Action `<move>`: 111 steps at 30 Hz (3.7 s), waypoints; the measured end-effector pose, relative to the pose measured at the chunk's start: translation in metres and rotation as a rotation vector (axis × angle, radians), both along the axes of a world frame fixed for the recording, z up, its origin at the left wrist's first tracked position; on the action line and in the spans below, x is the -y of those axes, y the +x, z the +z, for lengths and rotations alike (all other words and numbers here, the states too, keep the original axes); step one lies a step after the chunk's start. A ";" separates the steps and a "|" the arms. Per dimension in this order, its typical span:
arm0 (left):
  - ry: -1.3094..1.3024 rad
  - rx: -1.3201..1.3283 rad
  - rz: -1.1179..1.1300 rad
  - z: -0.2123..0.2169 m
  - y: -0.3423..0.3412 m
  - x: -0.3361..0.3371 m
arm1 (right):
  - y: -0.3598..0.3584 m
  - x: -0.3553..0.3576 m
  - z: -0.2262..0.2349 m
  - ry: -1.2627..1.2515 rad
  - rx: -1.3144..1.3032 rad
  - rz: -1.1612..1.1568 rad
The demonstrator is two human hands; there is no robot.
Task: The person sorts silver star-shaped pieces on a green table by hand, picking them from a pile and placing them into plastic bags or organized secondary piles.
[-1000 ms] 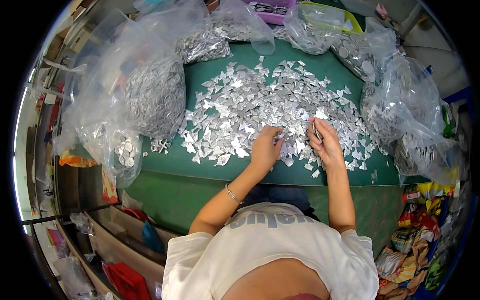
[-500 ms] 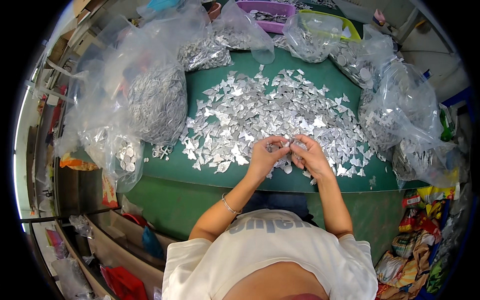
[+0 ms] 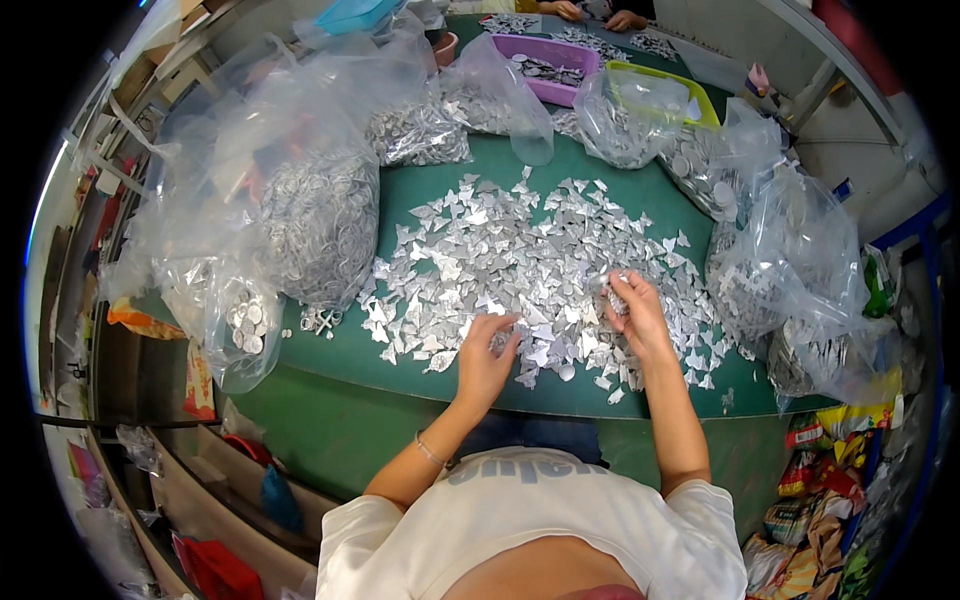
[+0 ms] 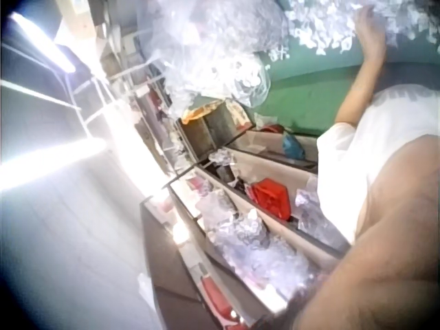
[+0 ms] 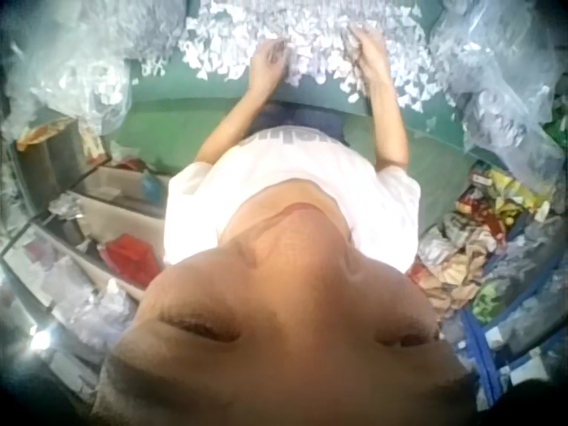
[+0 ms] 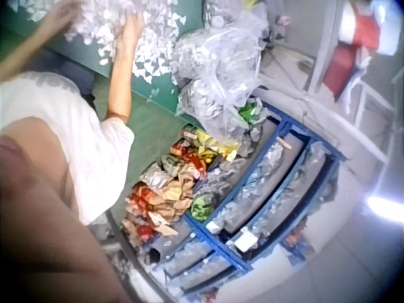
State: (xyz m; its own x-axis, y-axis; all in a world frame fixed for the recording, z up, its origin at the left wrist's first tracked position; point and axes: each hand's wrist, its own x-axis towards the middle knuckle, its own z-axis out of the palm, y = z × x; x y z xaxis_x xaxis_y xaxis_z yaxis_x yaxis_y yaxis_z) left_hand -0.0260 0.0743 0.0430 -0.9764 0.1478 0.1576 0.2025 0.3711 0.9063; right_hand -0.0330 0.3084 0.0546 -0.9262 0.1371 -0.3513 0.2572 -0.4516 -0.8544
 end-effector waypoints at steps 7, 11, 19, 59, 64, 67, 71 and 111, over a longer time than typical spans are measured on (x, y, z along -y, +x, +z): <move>-0.106 -0.265 0.274 -0.033 0.021 0.038 | -0.049 -0.009 -0.012 -0.081 -0.063 -0.229; -0.098 -0.336 0.328 -0.053 0.029 0.038 | -0.107 -0.013 -0.018 -0.171 -0.051 -0.301; -0.107 -0.388 0.360 -0.053 0.024 0.036 | -0.210 -0.059 -0.006 -0.156 -0.228 -0.368; 1.707 1.022 -0.446 -0.016 0.004 0.018 | 0.031 0.093 0.014 0.119 -0.132 0.334; 1.663 1.043 -0.448 -0.009 0.008 0.018 | 0.033 0.097 0.006 0.303 -0.110 0.397; 1.629 1.075 -0.234 0.006 0.010 0.015 | 0.034 0.099 0.012 0.314 -0.118 0.421; 1.638 1.041 -0.277 0.006 0.011 0.014 | 0.034 0.100 0.006 0.385 -0.253 0.337; 1.759 0.944 -0.465 -0.006 0.015 0.016 | 0.039 0.093 -0.016 0.557 -0.324 0.205</move>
State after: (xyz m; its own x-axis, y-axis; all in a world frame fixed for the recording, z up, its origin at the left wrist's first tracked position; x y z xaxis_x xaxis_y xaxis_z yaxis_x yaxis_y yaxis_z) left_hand -0.0114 0.0585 0.0371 -0.7652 0.6421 -0.0467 -0.6432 -0.7655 0.0146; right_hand 0.0060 0.2159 0.0382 -0.9994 0.0277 0.0206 -0.0174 0.1091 -0.9939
